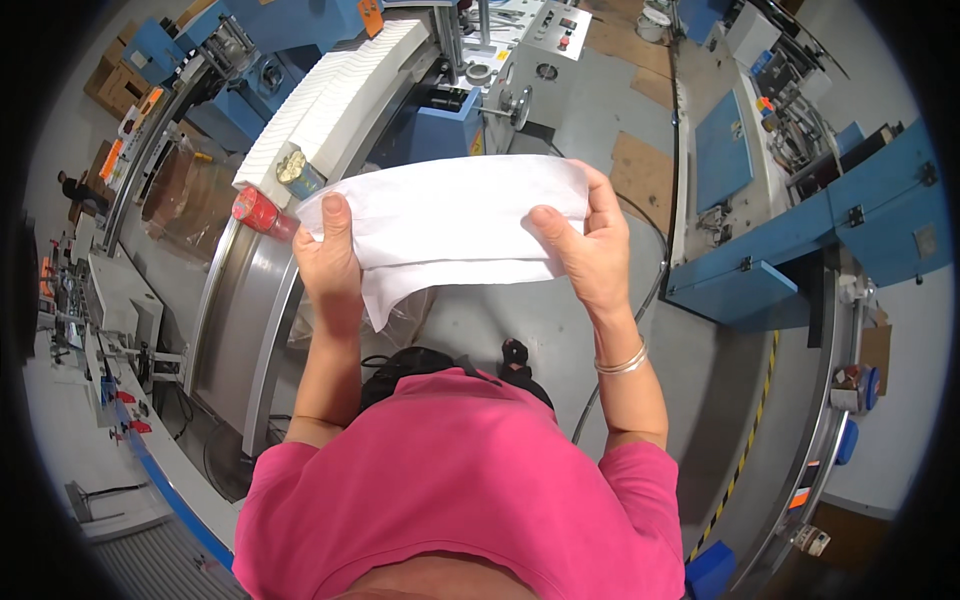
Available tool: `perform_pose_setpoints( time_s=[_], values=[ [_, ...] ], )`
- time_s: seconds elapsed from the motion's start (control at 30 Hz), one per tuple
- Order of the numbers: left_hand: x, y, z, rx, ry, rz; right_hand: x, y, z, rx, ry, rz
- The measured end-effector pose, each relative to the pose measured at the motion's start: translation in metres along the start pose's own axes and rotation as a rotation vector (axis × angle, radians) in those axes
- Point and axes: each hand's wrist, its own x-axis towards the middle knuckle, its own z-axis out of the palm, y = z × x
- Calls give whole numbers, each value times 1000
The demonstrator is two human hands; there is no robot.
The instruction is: Inspecting and sorting white paper sheets or envelopes on a production line.
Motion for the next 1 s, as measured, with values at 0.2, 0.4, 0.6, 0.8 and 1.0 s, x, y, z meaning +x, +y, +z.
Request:
perform_pose_setpoints(
  time_s=[0.2,0.4,0.6,0.8,1.0],
  values=[
    [-4,0,-5,-10,-30,-64,1,0,3,-103,-75,111],
    [-8,12,3,99,-249,-208,1,18,-13,-181,-30,53],
    [-9,-5,-8,118,-182,-149,9,28,1,-152,-63,-99],
    [-13,5,-10,80,-102,-208,13,20,13,-152,-51,-6],
    [-13,16,2,-190,-48,-406,17,23,17,-104,-18,106]
  ],
)
